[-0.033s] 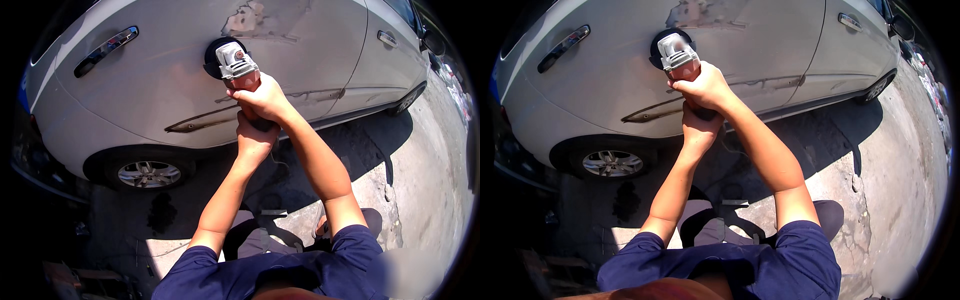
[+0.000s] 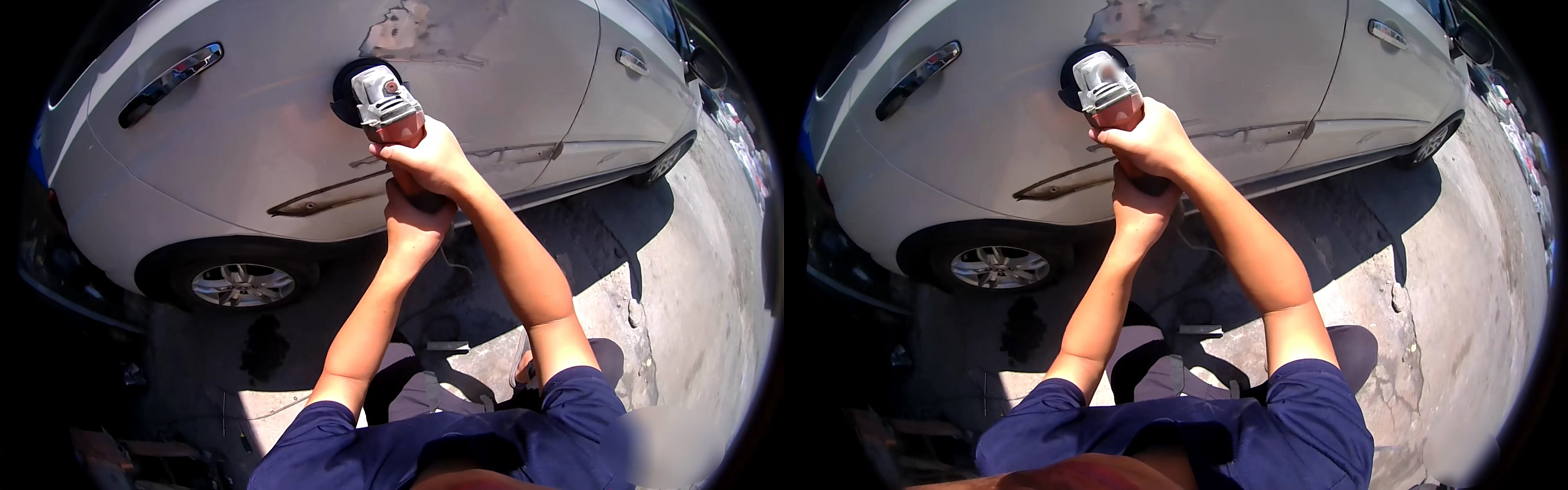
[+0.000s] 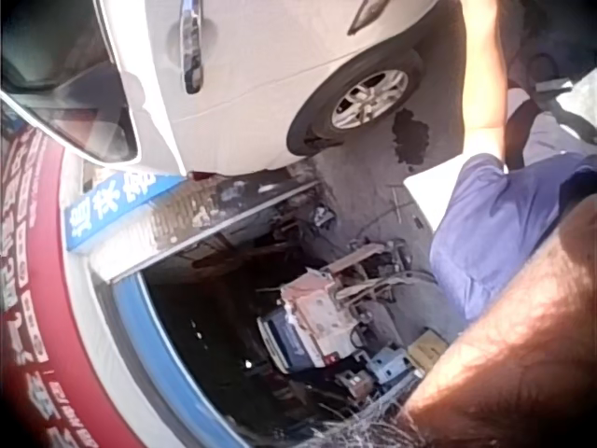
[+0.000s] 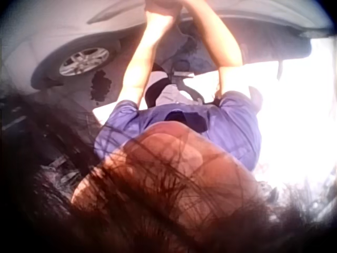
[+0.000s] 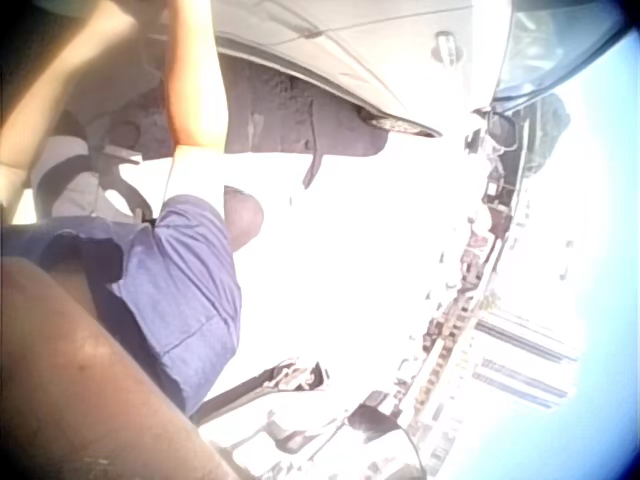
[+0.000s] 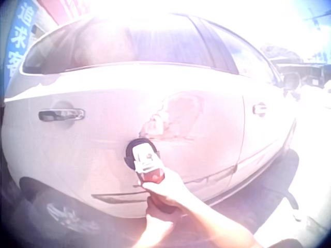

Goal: The person uses an angle grinder to sand the side panel of a white car, removing paint and smoothing the surface. The person moves the tool across the car door and rear quarter panel, then walks through a cluttered garage area.

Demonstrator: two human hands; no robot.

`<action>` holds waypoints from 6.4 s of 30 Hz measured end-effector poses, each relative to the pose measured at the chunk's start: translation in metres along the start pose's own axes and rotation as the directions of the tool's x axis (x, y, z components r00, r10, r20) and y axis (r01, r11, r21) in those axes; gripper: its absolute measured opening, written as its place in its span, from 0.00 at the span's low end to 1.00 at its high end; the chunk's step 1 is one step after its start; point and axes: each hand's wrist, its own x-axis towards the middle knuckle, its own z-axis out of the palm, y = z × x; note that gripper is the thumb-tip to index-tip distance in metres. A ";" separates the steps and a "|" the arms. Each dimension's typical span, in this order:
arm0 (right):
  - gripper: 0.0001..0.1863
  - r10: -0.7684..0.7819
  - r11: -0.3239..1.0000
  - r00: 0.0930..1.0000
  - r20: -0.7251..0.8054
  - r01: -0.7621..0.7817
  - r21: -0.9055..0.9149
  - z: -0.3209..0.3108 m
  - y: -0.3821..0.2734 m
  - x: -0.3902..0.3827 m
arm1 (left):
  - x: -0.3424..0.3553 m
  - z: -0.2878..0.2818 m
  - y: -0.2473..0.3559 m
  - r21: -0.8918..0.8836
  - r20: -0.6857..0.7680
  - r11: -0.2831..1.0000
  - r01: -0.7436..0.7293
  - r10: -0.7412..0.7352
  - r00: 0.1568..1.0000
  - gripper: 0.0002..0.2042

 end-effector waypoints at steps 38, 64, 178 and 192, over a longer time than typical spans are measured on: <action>0.25 0.043 0.985 0.985 -0.165 -0.013 0.174 -0.115 0.031 -0.021 | 0.020 0.104 0.008 0.069 0.192 0.992 -0.105 0.090 0.977 0.28; 0.23 0.092 0.977 0.989 -0.112 -0.068 0.201 -0.099 0.040 -0.031 | 0.009 0.091 -0.004 0.093 0.191 0.987 -0.129 0.109 0.975 0.24; 0.22 0.070 0.908 0.948 -0.311 0.069 0.413 -0.128 0.043 -0.026 | 0.022 0.105 0.030 0.327 0.273 0.939 -0.112 0.019 0.962 0.30; 0.18 0.583 0.722 0.676 -0.451 -0.176 0.669 -0.106 0.087 -0.233 | -0.121 0.114 -0.061 0.363 0.638 0.927 -0.090 -0.177 0.749 0.30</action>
